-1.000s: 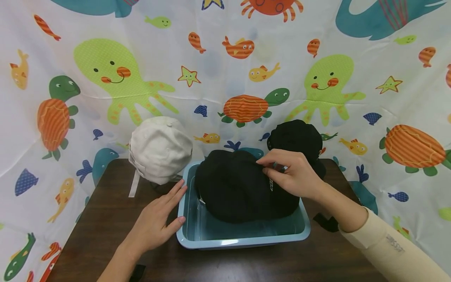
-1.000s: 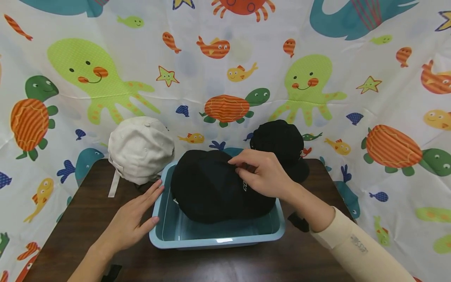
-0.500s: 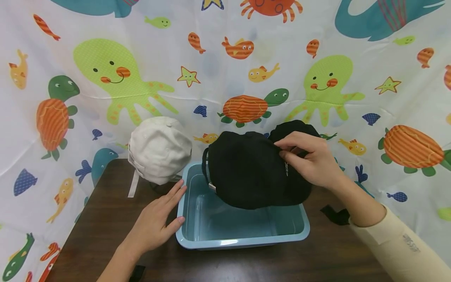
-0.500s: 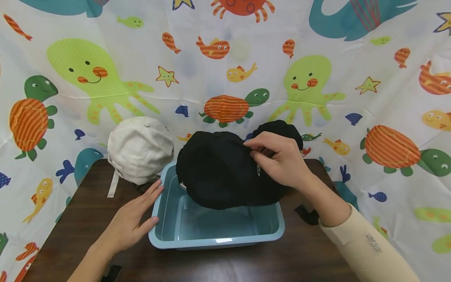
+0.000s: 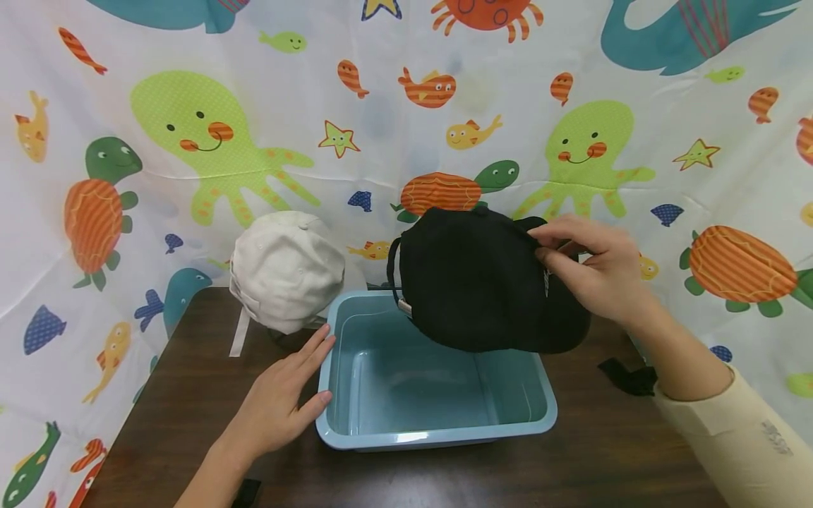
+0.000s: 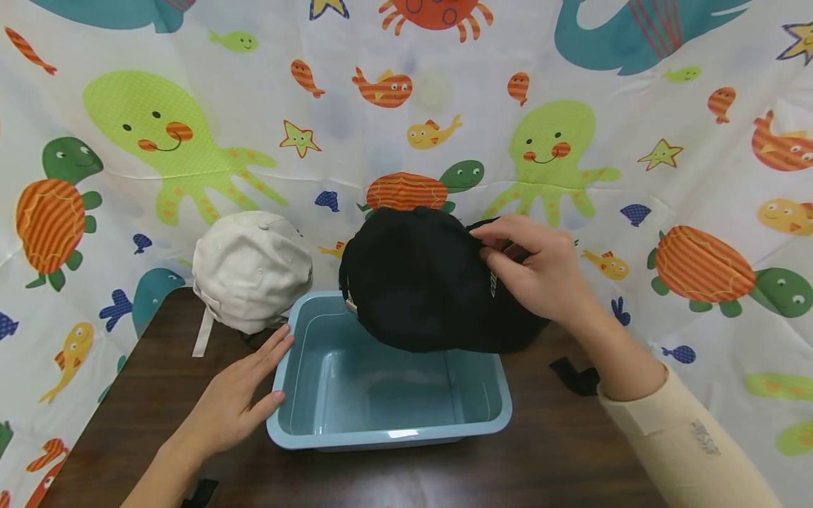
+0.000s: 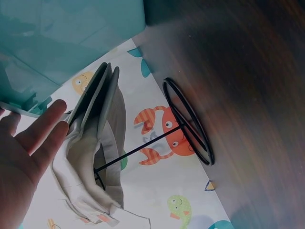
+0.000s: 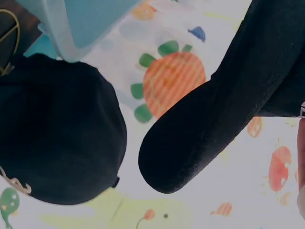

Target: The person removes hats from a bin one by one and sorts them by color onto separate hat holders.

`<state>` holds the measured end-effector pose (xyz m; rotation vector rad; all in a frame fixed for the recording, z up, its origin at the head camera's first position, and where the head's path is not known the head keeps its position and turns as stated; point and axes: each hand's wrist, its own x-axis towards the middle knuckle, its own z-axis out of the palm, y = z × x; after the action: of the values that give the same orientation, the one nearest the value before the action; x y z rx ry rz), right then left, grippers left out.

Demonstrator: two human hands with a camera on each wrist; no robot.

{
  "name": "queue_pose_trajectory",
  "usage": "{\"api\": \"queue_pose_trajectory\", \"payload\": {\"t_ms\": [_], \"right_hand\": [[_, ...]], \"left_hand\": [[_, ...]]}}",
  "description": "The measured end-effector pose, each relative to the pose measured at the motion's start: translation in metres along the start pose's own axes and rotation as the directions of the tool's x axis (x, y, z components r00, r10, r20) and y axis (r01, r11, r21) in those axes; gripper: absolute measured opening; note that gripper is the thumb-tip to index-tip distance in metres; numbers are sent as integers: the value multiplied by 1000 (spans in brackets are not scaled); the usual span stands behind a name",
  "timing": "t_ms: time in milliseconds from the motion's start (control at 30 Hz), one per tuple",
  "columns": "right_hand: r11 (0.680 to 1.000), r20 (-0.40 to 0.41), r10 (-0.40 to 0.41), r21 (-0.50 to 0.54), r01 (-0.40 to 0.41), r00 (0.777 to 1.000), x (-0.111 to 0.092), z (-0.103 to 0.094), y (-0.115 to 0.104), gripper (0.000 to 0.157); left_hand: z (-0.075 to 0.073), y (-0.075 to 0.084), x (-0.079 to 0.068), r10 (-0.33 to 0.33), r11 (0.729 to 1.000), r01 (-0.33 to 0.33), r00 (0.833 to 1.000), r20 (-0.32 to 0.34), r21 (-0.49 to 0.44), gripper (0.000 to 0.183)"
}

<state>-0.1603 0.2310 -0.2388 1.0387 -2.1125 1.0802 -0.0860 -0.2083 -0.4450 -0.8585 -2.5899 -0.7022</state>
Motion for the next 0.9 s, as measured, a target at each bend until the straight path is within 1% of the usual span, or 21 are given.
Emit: {"api": "queue_pose_trajectory", "payload": {"t_ms": [100,200,400,533,633,800,900], "right_hand": [[1000,-40,3,-22,-4,999,1,-5,0,32],[998,-69,16,-64,-20,997,1,-11,2,31],[988,-103,46,-146,-60,994,0,-20,8,29],[979,-126,49,-192,-73,991,-1,-25,12,27],[975,-139,47,-210,-76,989,-1,-30,14,27],[964,-134,55,-251,-87,989,-2,-38,18,26],[959,-150,63,-263,-101,987,-3,-41,22,26]], "left_hand": [[0,-1,0,5,1000,-5,1000,0,7,78],[0,-1,0,7,1000,-7,1000,1,10,77],[1,0,-1,1,1000,-1,1000,0,8,77],[1,0,-1,-1,1000,1,1000,0,3,76],[1,0,-1,-1,1000,1,1000,0,1,76],[0,2,0,-2,1000,2,1000,-1,-5,77],[1,2,-1,2,1000,-2,1000,-2,-6,78]]}}
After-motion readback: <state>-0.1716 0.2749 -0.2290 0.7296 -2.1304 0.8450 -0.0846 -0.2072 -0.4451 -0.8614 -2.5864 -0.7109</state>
